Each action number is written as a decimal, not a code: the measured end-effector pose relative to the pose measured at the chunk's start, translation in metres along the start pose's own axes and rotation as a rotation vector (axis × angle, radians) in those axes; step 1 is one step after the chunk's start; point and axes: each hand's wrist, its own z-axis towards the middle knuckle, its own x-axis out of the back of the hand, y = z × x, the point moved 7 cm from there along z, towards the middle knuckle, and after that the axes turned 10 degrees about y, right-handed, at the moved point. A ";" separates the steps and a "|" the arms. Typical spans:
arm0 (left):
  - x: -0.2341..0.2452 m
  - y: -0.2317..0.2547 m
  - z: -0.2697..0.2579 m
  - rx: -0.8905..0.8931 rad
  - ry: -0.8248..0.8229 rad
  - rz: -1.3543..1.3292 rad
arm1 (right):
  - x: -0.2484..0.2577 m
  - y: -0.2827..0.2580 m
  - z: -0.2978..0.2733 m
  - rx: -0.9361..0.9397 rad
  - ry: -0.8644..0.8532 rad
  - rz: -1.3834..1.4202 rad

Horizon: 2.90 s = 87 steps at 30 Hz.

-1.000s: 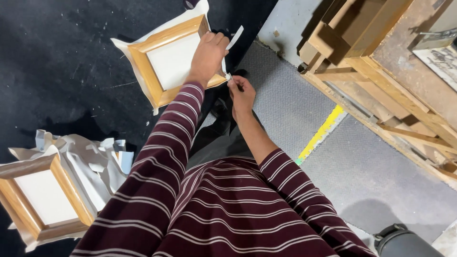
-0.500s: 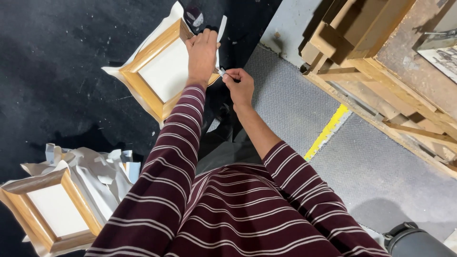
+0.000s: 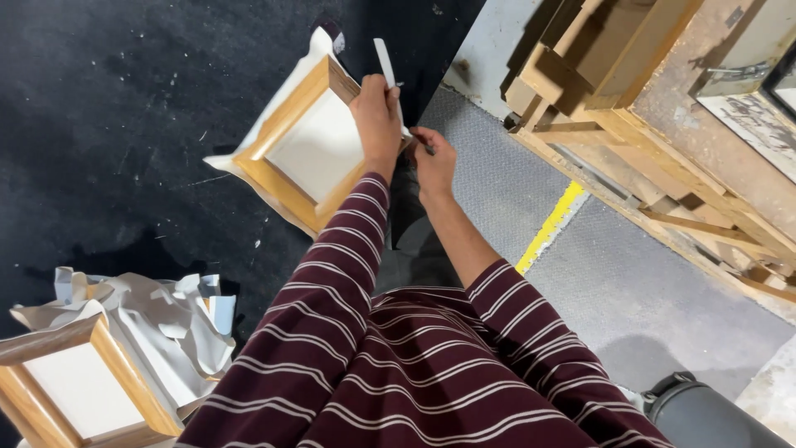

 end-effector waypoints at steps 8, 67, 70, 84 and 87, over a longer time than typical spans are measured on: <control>-0.052 -0.008 0.011 -0.242 -0.326 0.392 | 0.012 0.011 0.026 -0.045 0.035 0.059; -0.054 -0.017 0.051 -0.221 -0.642 -0.134 | 0.000 0.061 0.006 -0.035 0.120 0.237; -0.055 -0.019 0.051 -0.247 -0.620 -0.162 | 0.000 0.063 0.004 -0.032 0.101 0.303; -0.054 -0.031 0.057 -0.207 -0.535 -0.207 | -0.006 0.076 -0.047 0.027 -0.080 0.300; -0.054 -0.030 0.057 -0.197 -0.533 -0.197 | -0.006 0.077 -0.051 0.014 -0.067 0.298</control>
